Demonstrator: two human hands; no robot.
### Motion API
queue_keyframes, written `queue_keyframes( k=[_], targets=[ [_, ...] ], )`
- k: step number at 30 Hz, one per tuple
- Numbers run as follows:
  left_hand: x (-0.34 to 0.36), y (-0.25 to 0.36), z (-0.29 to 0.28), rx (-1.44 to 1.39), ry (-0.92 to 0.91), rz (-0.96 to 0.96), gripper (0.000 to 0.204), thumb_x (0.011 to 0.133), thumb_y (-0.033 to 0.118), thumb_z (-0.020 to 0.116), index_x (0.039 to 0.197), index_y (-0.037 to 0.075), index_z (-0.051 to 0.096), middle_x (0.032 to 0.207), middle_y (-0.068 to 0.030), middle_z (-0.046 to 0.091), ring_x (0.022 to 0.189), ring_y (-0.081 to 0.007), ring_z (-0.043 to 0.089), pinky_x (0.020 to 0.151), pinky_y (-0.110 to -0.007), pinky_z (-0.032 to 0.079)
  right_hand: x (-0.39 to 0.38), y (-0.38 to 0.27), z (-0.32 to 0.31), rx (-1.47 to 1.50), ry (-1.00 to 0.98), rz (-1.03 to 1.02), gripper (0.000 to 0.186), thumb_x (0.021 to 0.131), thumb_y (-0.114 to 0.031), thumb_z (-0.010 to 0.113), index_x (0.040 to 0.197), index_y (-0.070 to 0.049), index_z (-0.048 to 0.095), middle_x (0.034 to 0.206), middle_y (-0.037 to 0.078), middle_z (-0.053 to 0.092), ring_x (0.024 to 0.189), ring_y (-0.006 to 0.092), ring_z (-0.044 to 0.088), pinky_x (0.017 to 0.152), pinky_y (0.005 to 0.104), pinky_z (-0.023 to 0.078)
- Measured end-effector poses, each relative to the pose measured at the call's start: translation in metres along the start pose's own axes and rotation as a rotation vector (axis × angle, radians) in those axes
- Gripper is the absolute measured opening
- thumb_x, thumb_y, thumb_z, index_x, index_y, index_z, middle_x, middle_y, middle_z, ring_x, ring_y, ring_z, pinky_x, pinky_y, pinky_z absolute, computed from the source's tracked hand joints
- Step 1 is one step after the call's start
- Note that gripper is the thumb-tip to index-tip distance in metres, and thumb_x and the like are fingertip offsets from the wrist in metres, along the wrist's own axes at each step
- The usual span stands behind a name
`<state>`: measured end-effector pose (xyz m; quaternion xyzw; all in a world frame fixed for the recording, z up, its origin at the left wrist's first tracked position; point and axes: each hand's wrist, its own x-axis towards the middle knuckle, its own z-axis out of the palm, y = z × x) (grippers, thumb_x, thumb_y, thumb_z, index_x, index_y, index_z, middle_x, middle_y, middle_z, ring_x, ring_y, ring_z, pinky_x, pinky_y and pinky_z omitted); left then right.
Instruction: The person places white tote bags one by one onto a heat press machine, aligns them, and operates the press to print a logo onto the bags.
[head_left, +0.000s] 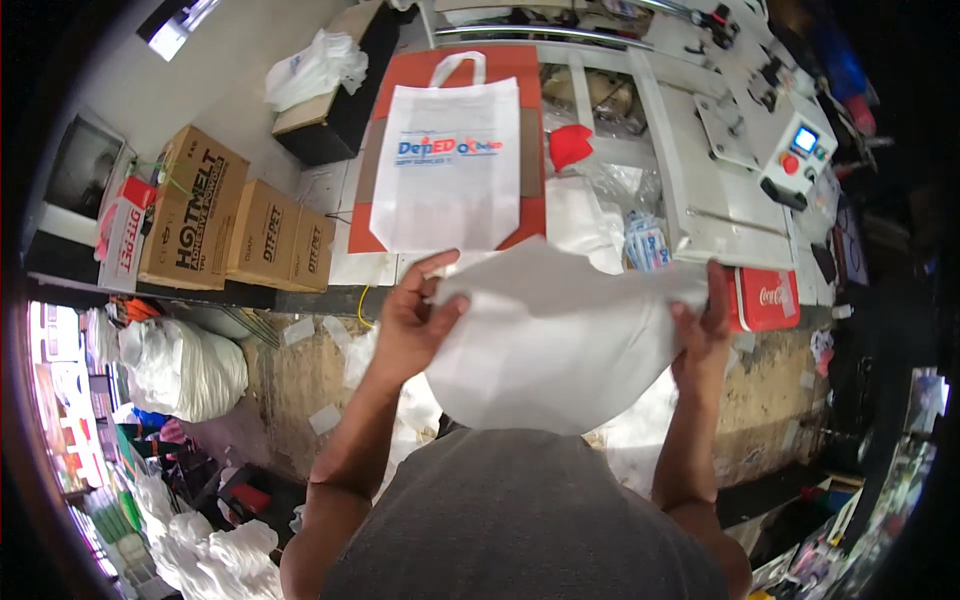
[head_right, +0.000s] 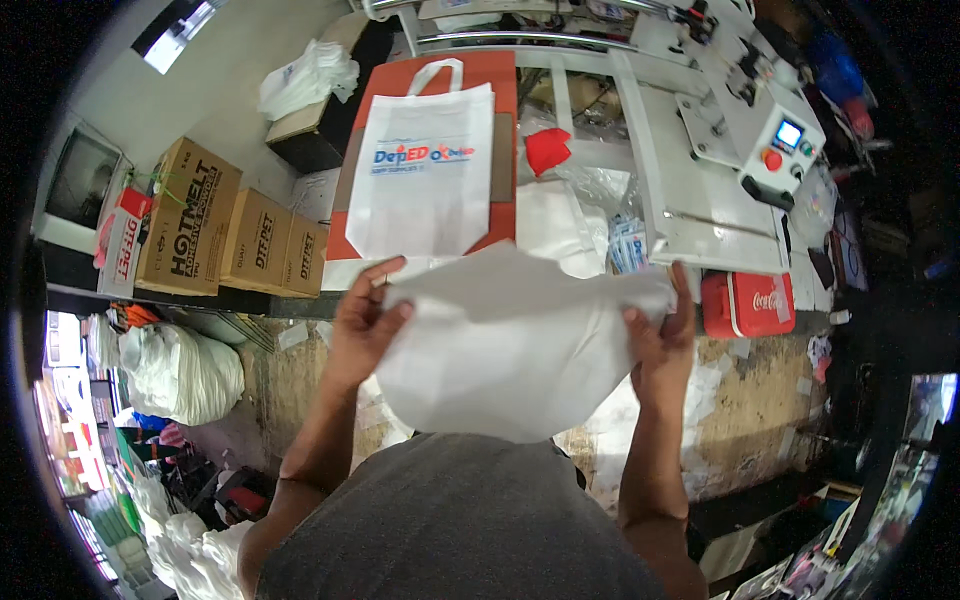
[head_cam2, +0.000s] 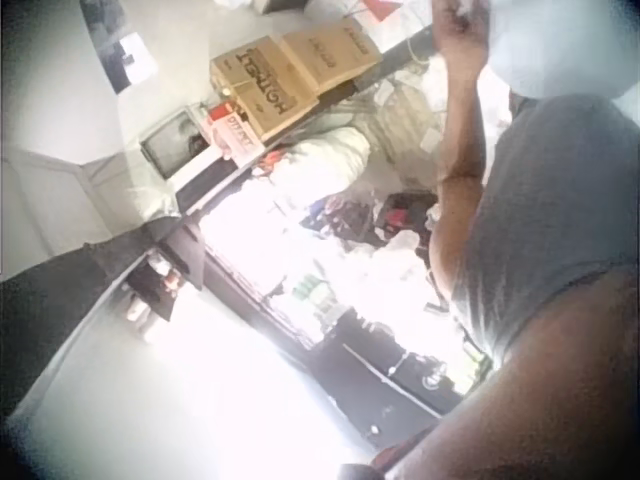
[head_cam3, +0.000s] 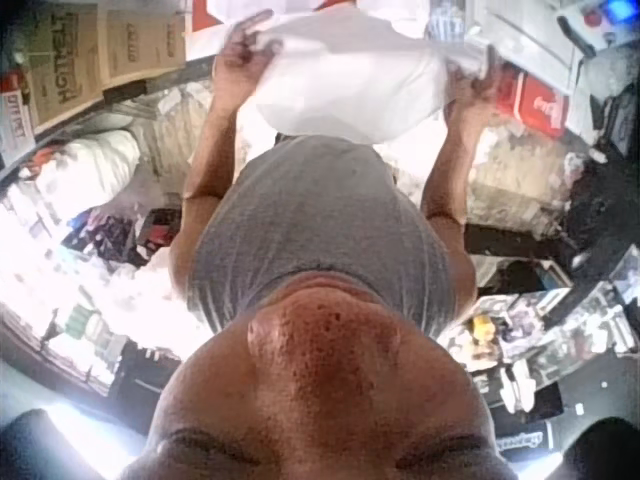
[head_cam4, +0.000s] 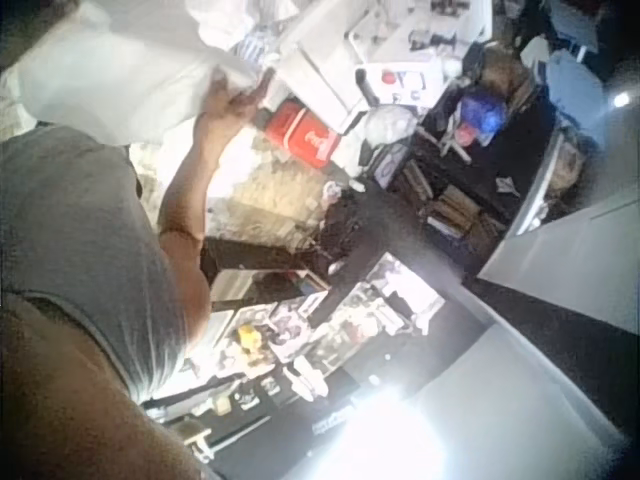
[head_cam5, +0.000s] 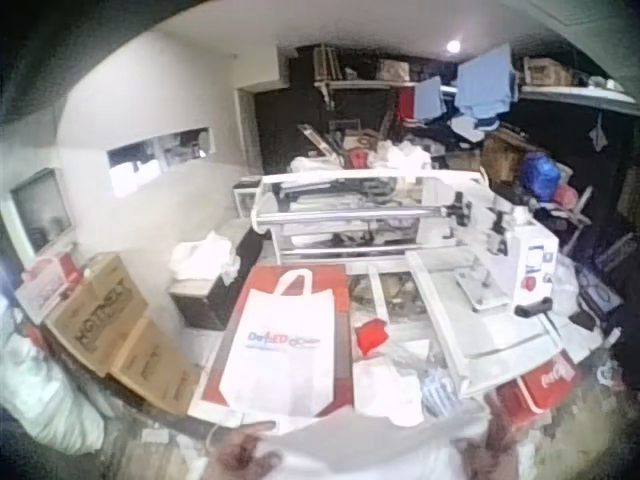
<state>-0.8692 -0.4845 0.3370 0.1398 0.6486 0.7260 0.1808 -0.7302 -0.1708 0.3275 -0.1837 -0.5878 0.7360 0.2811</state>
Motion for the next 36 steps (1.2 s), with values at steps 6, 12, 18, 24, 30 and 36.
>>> queue_keyframes(
  k=[6,12,18,24,30,36],
  targets=[
    [0.084,0.068,-0.081,0.382,0.298,0.443,0.03,0.097,0.003,0.059,0.126,0.001,0.063,0.116,-0.0076,0.068,0.102,-0.011,0.062,0.089,-0.024,0.048,0.12,-0.033,0.131,0.046,-0.262,0.033,0.051,0.092,-0.018,0.072,0.137,0.001,0.056,0.114,0.009,0.067,0.103,0.0154,0.063,0.09,0.0256,0.051],
    [0.206,0.152,-0.139,0.426,0.503,0.732,0.03,0.099,0.01,0.056,0.127,0.0,0.06,0.11,-0.0102,0.069,0.092,-0.0145,0.062,0.085,-0.027,0.049,0.224,-0.07,0.266,-0.215,-0.04,-0.395,0.027,0.098,-0.015,0.065,0.123,-0.005,0.067,0.098,0.0,0.067,0.082,0.0057,0.058,0.073,0.0193,0.047],
    [0.22,0.153,-0.193,0.565,0.892,1.683,0.042,0.096,0.0,0.048,0.137,-0.004,0.041,0.118,-0.0201,0.056,0.102,-0.0272,0.059,0.086,-0.036,0.05,0.209,-0.054,0.278,-0.153,0.279,-1.301,0.031,0.098,-0.008,0.053,0.126,0.003,0.061,0.106,0.012,0.065,0.081,0.0182,0.055,0.077,0.0305,0.048],
    [0.272,-0.056,-0.216,1.259,0.175,0.03,0.045,0.095,0.018,0.048,0.14,0.012,0.055,0.114,-0.0252,0.067,0.104,-0.0407,0.065,0.087,-0.052,0.053,0.264,0.171,0.264,-1.186,-0.379,-0.13,0.034,0.09,-0.008,0.052,0.12,-0.007,0.068,0.105,0.023,0.069,0.098,0.0409,0.066,0.083,0.0494,0.052],
    [0.223,-0.132,-0.227,1.214,0.091,-0.202,0.053,0.088,0.023,0.056,0.139,0.01,0.053,0.103,-0.0283,0.069,0.09,-0.0462,0.069,0.083,-0.055,0.055,0.206,0.253,0.216,-1.193,-0.294,-0.188,0.035,0.087,-0.009,0.055,0.12,-0.006,0.066,0.107,0.021,0.071,0.099,0.0389,0.068,0.086,0.0494,0.054],
    [0.209,-0.127,-0.214,1.239,0.177,-0.019,0.051,0.087,0.02,0.057,0.137,0.01,0.056,0.103,-0.0224,0.07,0.09,-0.0424,0.069,0.081,-0.054,0.055,0.175,0.248,0.216,-1.25,-0.169,-0.316,0.036,0.086,-0.009,0.058,0.121,-0.009,0.066,0.104,0.016,0.07,0.097,0.0377,0.065,0.083,0.0518,0.05]
  ],
)
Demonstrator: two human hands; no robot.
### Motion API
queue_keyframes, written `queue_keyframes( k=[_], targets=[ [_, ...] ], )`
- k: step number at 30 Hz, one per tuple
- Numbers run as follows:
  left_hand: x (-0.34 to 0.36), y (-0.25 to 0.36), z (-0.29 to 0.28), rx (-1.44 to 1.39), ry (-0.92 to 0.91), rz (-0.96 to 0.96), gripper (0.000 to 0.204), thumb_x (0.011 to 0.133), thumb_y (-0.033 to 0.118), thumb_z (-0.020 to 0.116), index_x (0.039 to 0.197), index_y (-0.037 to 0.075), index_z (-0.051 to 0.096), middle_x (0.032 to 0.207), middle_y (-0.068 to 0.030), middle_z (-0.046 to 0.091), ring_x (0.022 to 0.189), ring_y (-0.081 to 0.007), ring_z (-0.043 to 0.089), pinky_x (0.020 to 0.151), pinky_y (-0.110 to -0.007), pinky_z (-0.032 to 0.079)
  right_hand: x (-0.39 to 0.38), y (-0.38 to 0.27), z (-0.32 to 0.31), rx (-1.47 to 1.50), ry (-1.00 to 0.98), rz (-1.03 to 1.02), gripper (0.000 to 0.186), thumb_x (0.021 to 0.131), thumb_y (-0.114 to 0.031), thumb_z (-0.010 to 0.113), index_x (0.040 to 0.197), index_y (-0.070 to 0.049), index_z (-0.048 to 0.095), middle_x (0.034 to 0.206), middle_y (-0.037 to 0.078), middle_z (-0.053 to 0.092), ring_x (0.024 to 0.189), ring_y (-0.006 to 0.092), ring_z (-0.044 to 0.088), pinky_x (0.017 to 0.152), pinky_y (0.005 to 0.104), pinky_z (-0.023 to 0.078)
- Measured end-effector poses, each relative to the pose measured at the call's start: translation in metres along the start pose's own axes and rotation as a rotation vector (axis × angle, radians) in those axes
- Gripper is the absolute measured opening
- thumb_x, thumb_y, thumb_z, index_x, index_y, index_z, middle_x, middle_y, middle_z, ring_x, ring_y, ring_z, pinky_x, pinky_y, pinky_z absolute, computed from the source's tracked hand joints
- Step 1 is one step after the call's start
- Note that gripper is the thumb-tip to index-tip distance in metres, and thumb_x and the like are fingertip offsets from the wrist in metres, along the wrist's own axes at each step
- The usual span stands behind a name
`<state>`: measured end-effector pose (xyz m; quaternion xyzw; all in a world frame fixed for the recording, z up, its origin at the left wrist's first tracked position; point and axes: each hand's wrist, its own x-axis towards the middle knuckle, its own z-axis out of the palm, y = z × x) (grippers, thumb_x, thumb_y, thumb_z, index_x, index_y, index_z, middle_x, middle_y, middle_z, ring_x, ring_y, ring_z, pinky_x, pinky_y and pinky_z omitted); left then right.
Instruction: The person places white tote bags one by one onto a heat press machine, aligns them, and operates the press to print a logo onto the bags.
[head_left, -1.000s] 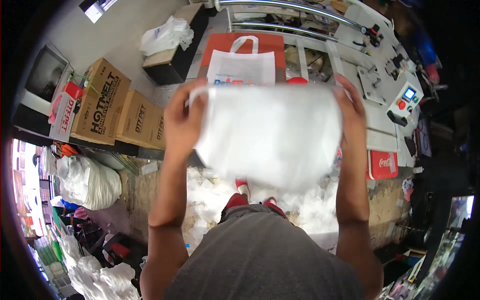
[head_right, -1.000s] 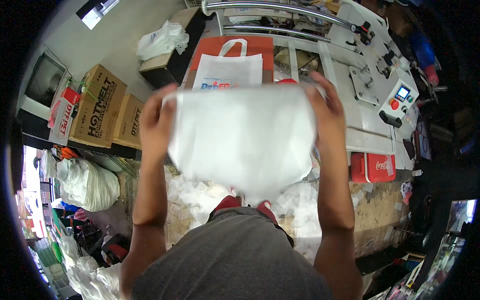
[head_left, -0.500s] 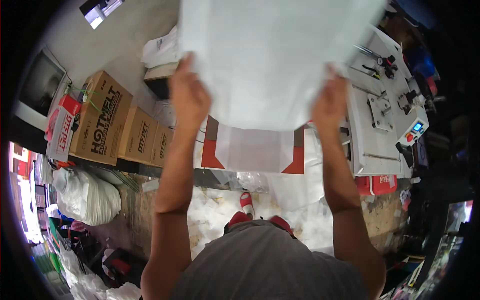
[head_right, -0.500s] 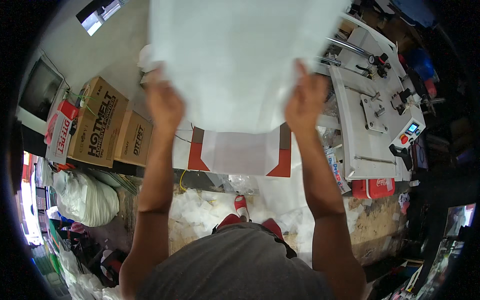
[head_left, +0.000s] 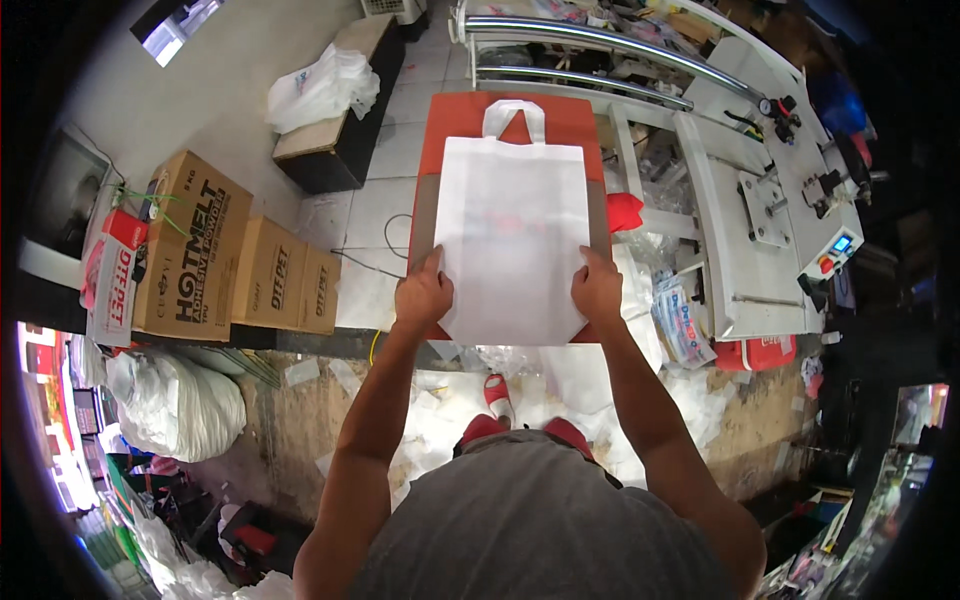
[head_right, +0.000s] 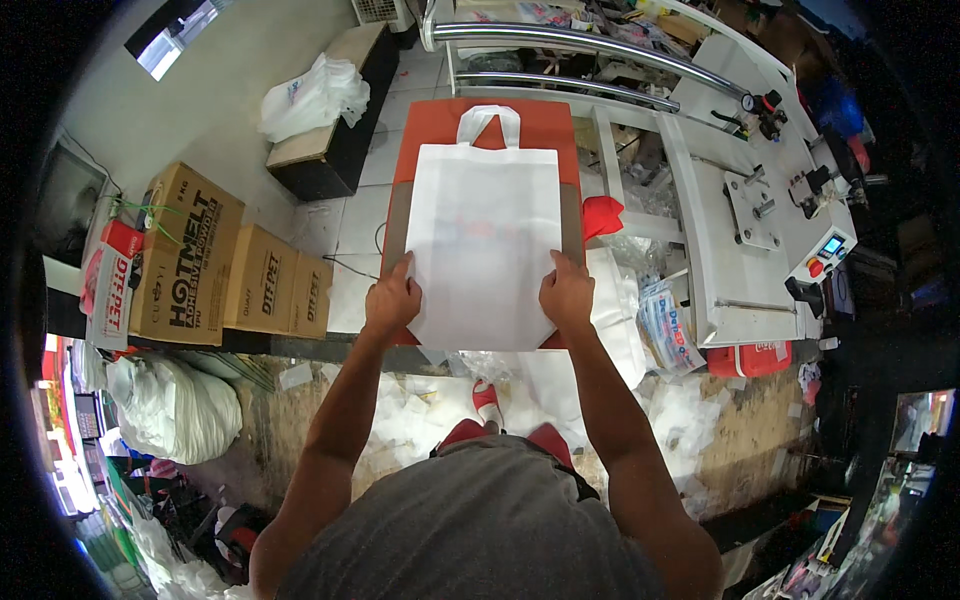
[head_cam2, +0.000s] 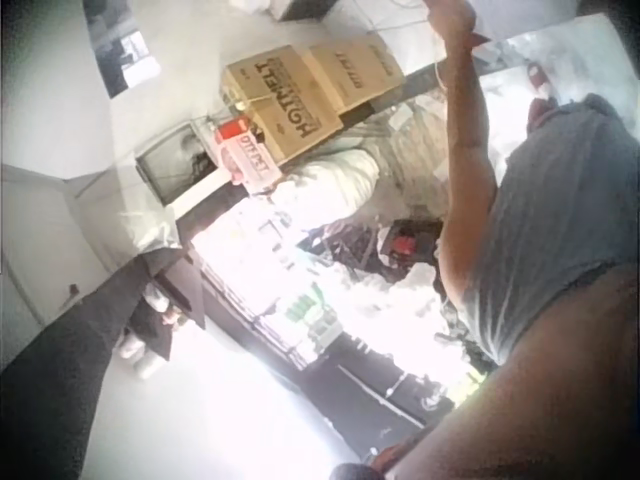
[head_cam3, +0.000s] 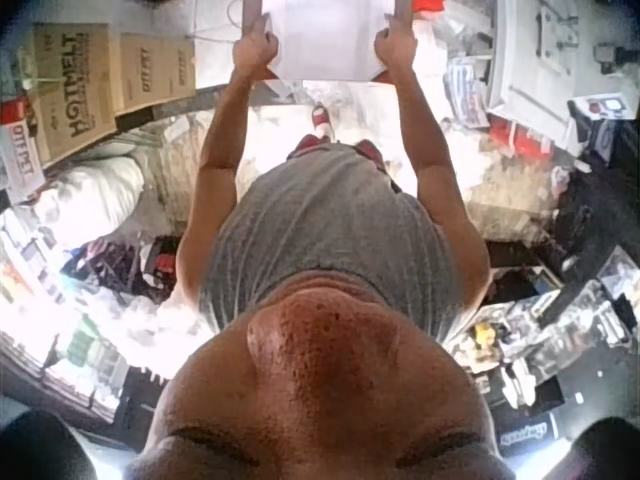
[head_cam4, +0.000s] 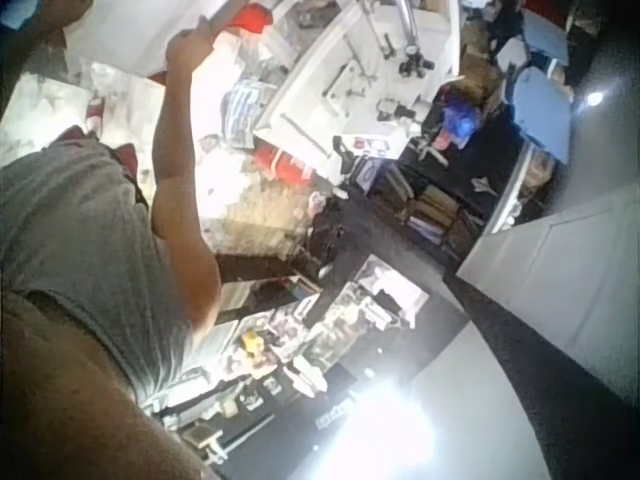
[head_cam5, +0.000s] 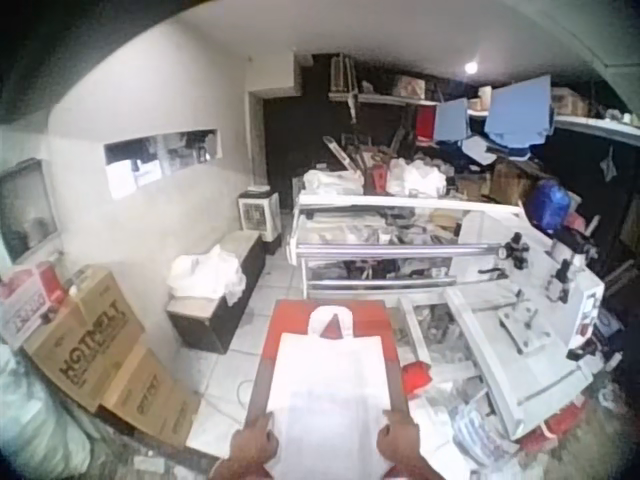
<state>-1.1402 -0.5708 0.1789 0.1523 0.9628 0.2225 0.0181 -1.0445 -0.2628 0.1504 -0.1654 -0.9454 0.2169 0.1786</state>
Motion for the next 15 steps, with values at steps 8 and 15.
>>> queue_keyframes(
  k=[8,15],
  targets=[
    [-0.007,-0.008,0.019,-0.017,0.15,0.092,0.051,0.086,0.02,0.06,0.135,0.008,0.057,0.102,-0.0181,0.067,0.09,-0.0398,0.068,0.079,-0.052,0.054,-0.011,0.008,0.006,-0.129,0.106,-0.071,0.036,0.086,-0.012,0.06,0.122,-0.012,0.066,0.099,0.01,0.063,0.095,0.0324,0.059,0.079,0.0502,0.045],
    [-0.021,-0.015,0.018,-0.153,0.301,0.09,0.04,0.087,0.02,0.066,0.124,0.006,0.059,0.102,-0.0173,0.068,0.088,-0.0371,0.068,0.075,-0.047,0.055,-0.017,0.0,-0.007,-0.099,0.148,0.023,0.03,0.088,-0.022,0.064,0.115,-0.008,0.066,0.105,0.01,0.066,0.097,0.0326,0.06,0.082,0.0508,0.045]
  ],
)
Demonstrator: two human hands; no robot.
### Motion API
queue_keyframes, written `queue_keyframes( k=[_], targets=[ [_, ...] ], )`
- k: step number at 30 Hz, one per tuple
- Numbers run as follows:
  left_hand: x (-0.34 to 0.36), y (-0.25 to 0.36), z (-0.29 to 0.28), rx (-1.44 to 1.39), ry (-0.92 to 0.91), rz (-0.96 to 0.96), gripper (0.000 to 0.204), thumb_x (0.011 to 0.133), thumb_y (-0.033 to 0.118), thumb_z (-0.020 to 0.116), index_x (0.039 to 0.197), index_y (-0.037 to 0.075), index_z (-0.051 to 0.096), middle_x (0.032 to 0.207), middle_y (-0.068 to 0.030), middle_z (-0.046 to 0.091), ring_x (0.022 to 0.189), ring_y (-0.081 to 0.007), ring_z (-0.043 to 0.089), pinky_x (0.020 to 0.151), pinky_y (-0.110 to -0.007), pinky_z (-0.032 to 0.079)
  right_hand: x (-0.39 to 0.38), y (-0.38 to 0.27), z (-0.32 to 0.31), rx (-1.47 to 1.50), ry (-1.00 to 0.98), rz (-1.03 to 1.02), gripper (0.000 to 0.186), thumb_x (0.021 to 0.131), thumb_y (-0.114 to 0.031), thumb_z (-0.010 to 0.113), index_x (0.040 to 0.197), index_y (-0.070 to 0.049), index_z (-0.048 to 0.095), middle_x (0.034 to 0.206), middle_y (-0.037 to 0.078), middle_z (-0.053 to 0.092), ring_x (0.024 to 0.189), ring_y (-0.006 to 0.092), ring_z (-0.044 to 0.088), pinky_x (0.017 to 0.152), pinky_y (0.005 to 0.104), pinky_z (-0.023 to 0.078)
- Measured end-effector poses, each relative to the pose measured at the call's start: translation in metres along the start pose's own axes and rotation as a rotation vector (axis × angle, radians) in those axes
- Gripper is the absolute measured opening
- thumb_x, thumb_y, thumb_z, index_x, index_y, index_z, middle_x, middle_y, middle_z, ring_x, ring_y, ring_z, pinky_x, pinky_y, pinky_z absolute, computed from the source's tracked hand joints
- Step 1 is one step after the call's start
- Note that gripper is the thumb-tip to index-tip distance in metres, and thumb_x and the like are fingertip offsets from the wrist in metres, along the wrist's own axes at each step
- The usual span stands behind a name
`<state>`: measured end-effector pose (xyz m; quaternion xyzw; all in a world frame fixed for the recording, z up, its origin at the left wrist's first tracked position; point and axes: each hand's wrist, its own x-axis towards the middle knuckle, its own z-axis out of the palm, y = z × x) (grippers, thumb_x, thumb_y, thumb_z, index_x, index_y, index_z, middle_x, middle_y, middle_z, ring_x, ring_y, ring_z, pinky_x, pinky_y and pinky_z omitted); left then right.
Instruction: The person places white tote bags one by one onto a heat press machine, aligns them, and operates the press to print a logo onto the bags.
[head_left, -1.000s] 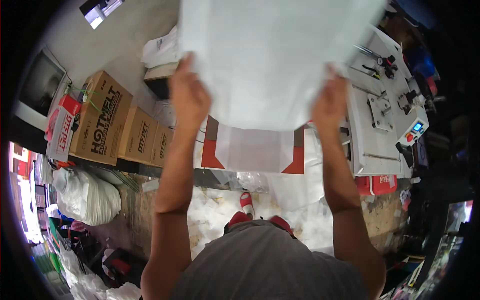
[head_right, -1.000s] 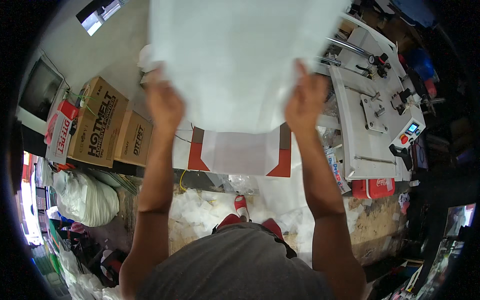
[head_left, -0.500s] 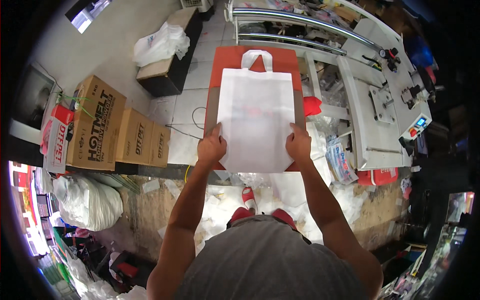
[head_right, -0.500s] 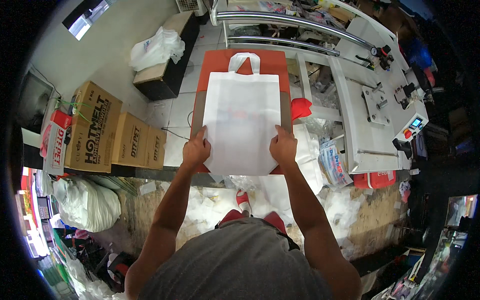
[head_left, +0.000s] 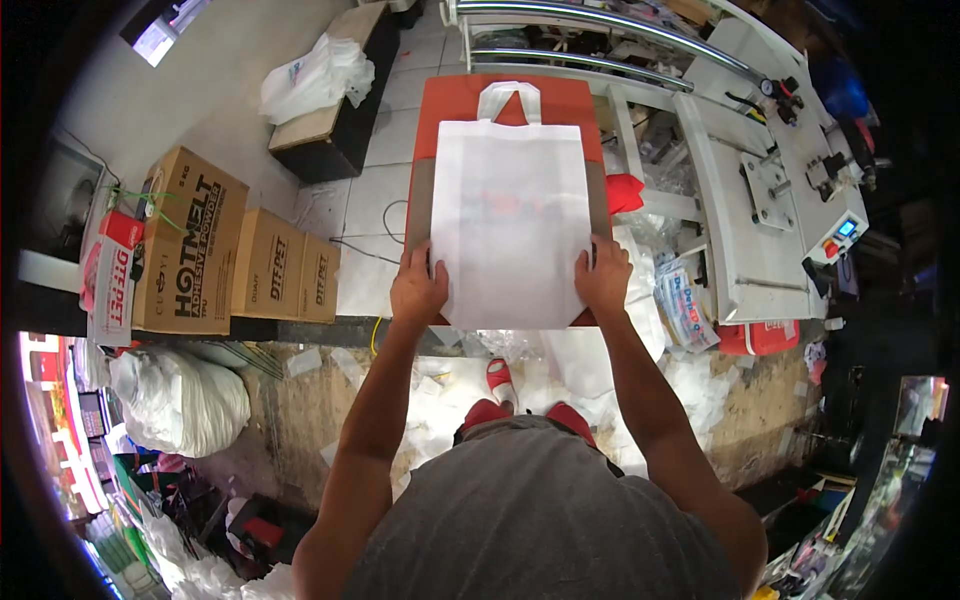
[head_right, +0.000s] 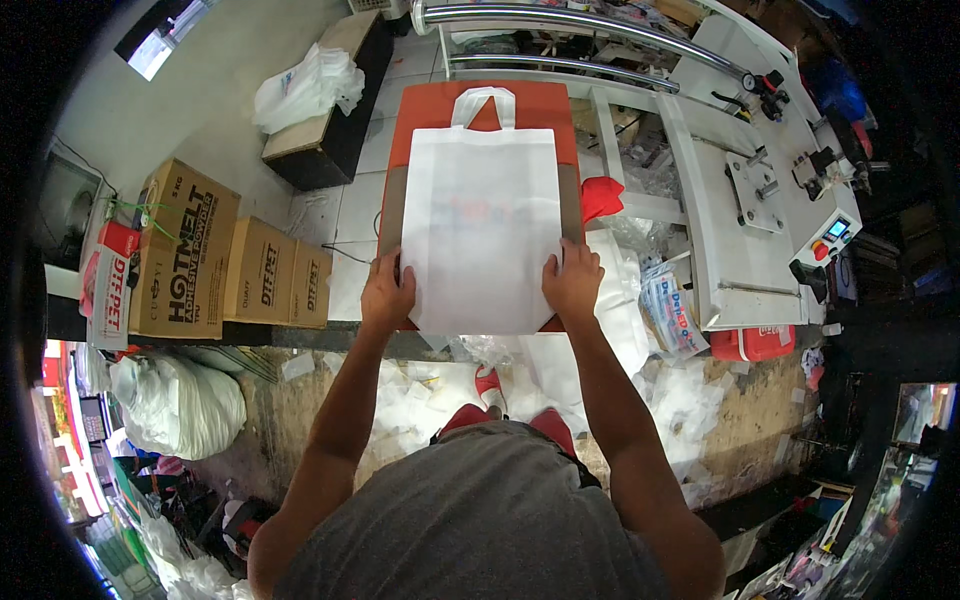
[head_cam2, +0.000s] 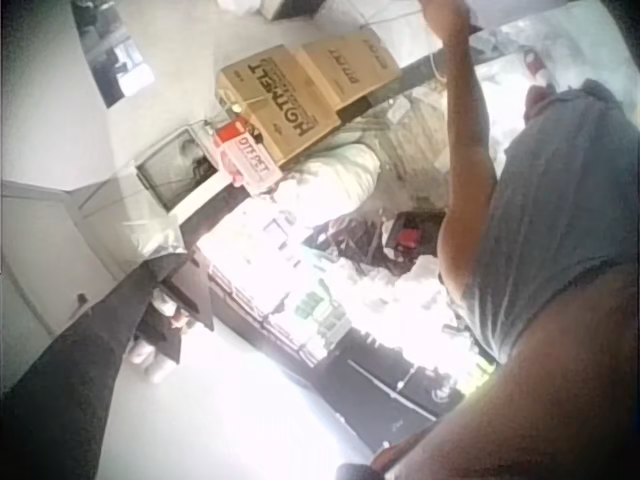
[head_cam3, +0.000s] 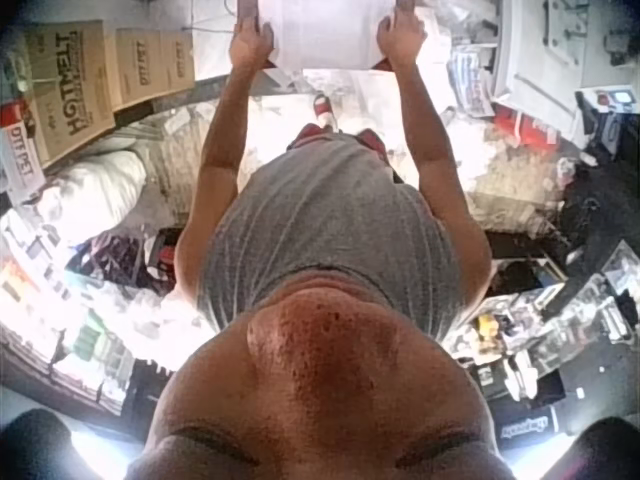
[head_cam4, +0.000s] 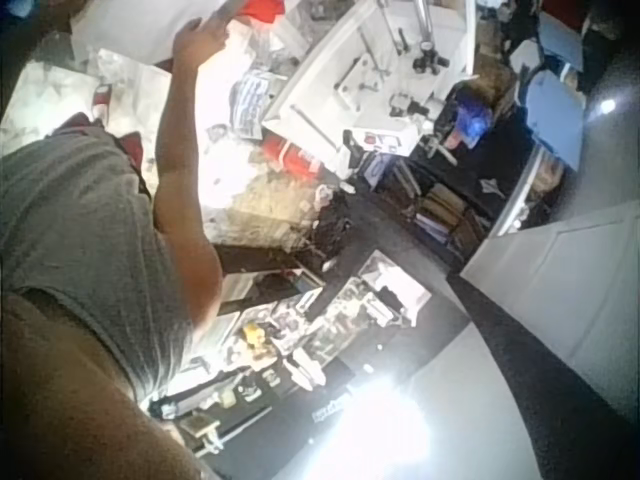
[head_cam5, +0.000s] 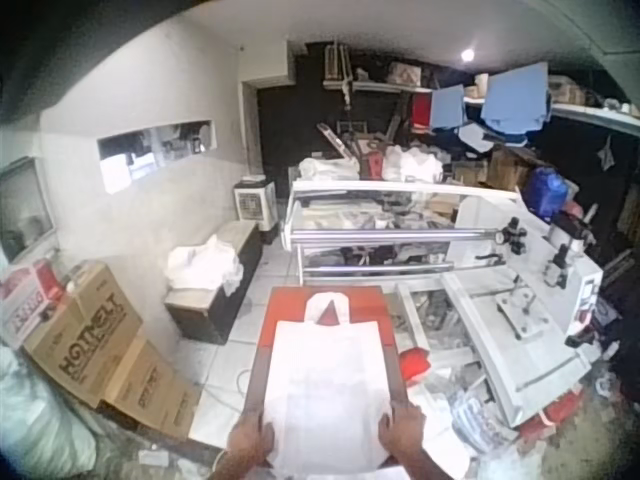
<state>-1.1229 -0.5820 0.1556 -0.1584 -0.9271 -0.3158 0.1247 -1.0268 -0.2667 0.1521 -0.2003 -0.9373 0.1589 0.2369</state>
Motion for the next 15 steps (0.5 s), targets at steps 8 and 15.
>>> queue_keyframes(
  k=[8,15],
  targets=[
    [-0.024,-0.011,-0.005,-0.231,-0.059,-0.224,0.021,0.089,0.02,0.071,0.096,0.002,0.064,0.075,-0.0112,0.07,0.069,-0.025,0.069,0.069,-0.037,0.056,-0.034,-0.003,-0.022,0.048,-0.199,0.291,0.027,0.091,-0.033,0.068,0.088,-0.007,0.065,0.086,0.007,0.07,0.085,0.0343,0.065,0.078,0.0534,0.046],
    [-0.024,-0.005,-0.007,-0.166,-0.063,-0.247,0.021,0.088,0.02,0.072,0.094,0.003,0.063,0.078,-0.0116,0.07,0.068,-0.0261,0.07,0.067,-0.038,0.056,-0.036,0.004,-0.012,0.065,-0.157,0.265,0.021,0.09,-0.03,0.069,0.088,-0.009,0.067,0.088,0.009,0.07,0.086,0.0355,0.065,0.073,0.0542,0.048]
  ],
)
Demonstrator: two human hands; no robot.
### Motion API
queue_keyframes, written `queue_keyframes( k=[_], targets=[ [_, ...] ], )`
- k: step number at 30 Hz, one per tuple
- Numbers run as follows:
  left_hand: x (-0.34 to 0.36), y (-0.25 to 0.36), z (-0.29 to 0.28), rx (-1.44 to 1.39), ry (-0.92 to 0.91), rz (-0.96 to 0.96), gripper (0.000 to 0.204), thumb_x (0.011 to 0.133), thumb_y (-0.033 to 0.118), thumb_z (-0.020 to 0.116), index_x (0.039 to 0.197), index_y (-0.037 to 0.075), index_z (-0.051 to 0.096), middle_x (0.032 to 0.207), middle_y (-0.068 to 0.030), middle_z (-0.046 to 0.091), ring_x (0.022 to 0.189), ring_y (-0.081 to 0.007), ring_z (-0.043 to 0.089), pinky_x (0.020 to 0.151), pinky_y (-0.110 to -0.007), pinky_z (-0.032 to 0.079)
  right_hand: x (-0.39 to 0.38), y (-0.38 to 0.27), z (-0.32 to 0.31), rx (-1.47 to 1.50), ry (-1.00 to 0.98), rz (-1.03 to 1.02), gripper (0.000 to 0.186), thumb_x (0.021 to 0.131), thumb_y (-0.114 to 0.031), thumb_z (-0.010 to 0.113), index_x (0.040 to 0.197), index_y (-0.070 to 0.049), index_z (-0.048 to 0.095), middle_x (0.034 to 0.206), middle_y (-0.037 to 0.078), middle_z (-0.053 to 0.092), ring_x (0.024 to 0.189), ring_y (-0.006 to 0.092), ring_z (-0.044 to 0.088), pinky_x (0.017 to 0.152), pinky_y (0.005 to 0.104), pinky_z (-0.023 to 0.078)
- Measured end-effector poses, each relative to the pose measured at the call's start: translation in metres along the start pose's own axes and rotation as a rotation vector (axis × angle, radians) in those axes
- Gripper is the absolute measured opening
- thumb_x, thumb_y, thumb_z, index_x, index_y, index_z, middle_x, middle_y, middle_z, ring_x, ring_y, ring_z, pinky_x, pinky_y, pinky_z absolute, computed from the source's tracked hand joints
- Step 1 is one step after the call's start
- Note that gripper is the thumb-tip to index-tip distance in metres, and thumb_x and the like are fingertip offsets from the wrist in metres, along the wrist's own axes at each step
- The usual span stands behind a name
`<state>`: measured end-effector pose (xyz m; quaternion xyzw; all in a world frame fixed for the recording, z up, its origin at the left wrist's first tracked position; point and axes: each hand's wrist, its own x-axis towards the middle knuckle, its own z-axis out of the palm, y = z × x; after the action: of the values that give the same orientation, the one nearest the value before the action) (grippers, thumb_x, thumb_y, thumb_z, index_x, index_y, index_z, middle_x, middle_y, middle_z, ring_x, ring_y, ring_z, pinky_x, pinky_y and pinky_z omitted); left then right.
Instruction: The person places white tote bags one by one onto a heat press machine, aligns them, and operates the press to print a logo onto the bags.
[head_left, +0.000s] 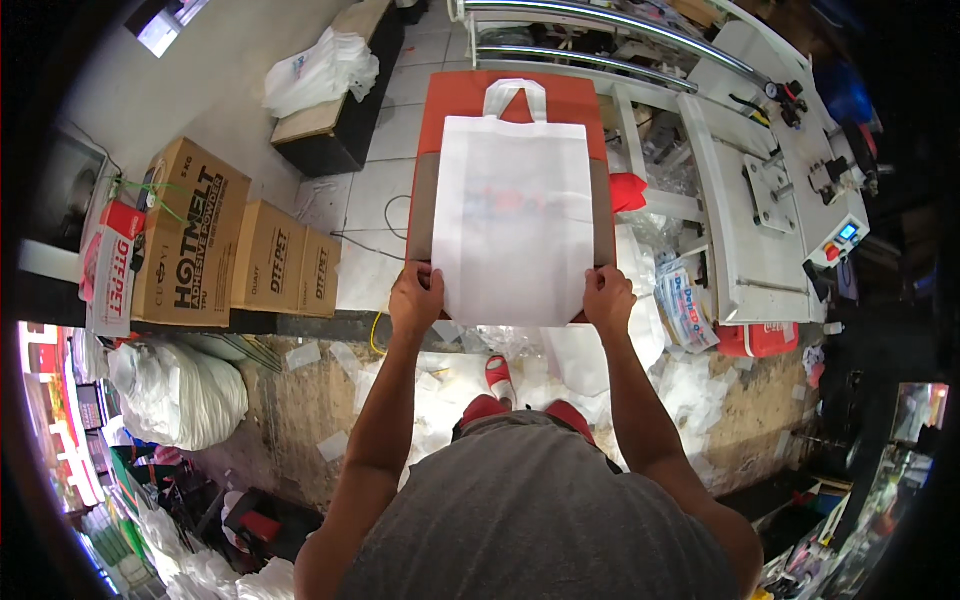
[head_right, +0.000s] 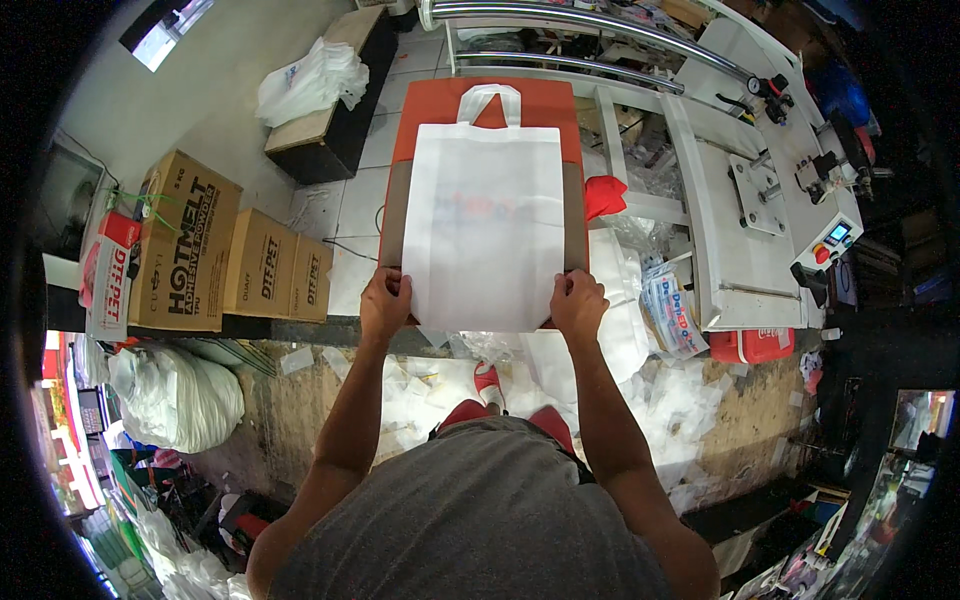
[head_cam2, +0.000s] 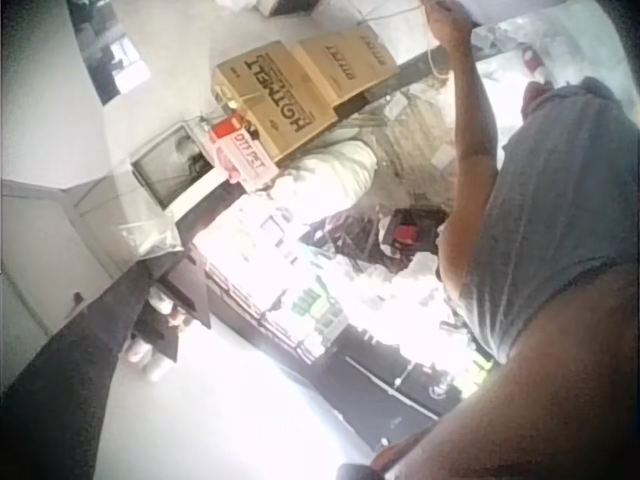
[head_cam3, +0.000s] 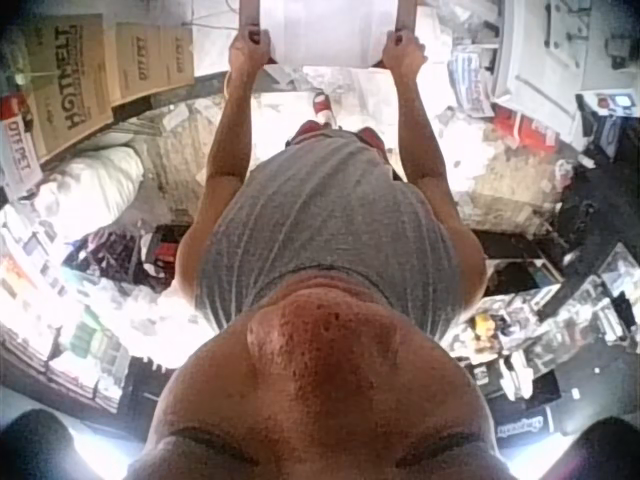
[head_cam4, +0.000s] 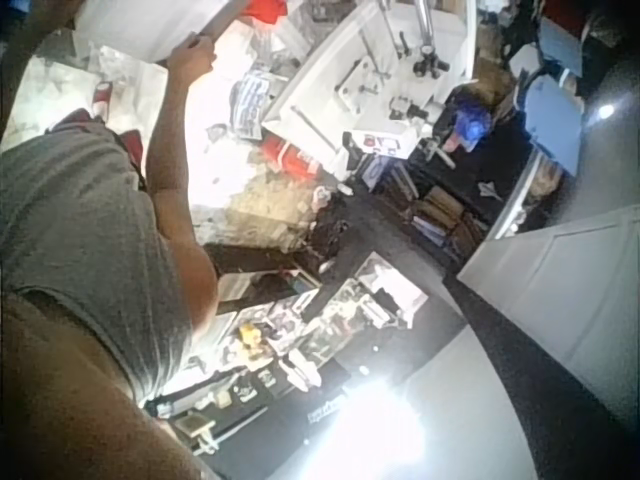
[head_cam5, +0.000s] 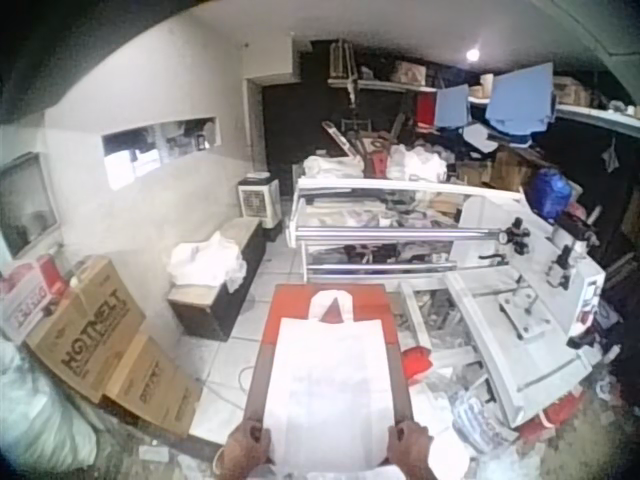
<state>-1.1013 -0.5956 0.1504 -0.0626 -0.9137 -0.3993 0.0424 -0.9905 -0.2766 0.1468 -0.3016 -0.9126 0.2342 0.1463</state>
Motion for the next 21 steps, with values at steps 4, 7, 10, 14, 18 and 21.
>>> queue_keyframes(
  k=[4,7,10,14,18,21],
  targets=[
    [-0.0016,-0.0021,-0.0006,-0.026,0.021,0.032,0.02,0.088,0.019,0.071,0.095,0.003,0.062,0.076,-0.0113,0.07,0.067,-0.0272,0.07,0.066,-0.039,0.056,-0.0016,0.0018,-0.0014,0.026,-0.012,-0.008,0.018,0.089,-0.027,0.068,0.089,-0.009,0.068,0.089,0.009,0.069,0.087,0.0361,0.065,0.074,0.0549,0.048],
    [-0.0022,-0.0042,0.0004,-0.007,0.029,0.042,0.019,0.088,0.017,0.07,0.096,0.003,0.061,0.075,-0.0111,0.07,0.066,-0.0274,0.07,0.066,-0.04,0.056,-0.0028,0.0012,-0.0021,0.024,-0.007,-0.018,0.017,0.088,-0.026,0.069,0.09,-0.009,0.069,0.09,0.01,0.069,0.087,0.0366,0.065,0.074,0.0552,0.048],
    [-0.0023,-0.0056,0.0012,-0.008,0.033,0.053,0.018,0.087,0.016,0.07,0.095,0.003,0.061,0.074,-0.0109,0.069,0.066,-0.0274,0.069,0.066,-0.04,0.056,-0.0029,0.0014,-0.0014,0.027,0.007,-0.032,0.017,0.088,-0.026,0.069,0.09,-0.009,0.069,0.09,0.011,0.069,0.087,0.0371,0.064,0.074,0.0555,0.048],
    [-0.0023,-0.006,0.0006,-0.002,0.026,0.048,0.016,0.086,0.014,0.069,0.092,0.002,0.061,0.074,-0.0111,0.069,0.065,-0.0277,0.069,0.066,-0.04,0.056,-0.0026,0.0041,0.0002,0.041,-0.012,-0.028,0.018,0.088,-0.026,0.069,0.089,-0.008,0.069,0.09,0.011,0.069,0.088,0.0375,0.064,0.074,0.0556,0.048],
    [-0.0021,-0.0033,-0.0014,-0.006,0.019,0.045,0.014,0.086,0.014,0.068,0.091,0.002,0.061,0.073,-0.0114,0.069,0.066,-0.0287,0.069,0.066,-0.04,0.056,-0.0032,0.0049,0.0005,0.036,0.014,-0.036,0.02,0.088,-0.027,0.069,0.087,-0.008,0.067,0.09,0.011,0.068,0.088,0.0374,0.063,0.074,0.0559,0.047],
    [-0.0017,-0.0004,-0.001,0.008,0.022,0.055,0.015,0.087,0.014,0.068,0.091,0.002,0.062,0.072,-0.0117,0.069,0.065,-0.0284,0.069,0.065,-0.04,0.056,-0.0032,0.0019,-0.0012,0.055,0.013,-0.038,0.021,0.089,-0.027,0.069,0.086,-0.006,0.067,0.09,0.011,0.068,0.087,0.0368,0.063,0.074,0.0545,0.048]
  ],
)
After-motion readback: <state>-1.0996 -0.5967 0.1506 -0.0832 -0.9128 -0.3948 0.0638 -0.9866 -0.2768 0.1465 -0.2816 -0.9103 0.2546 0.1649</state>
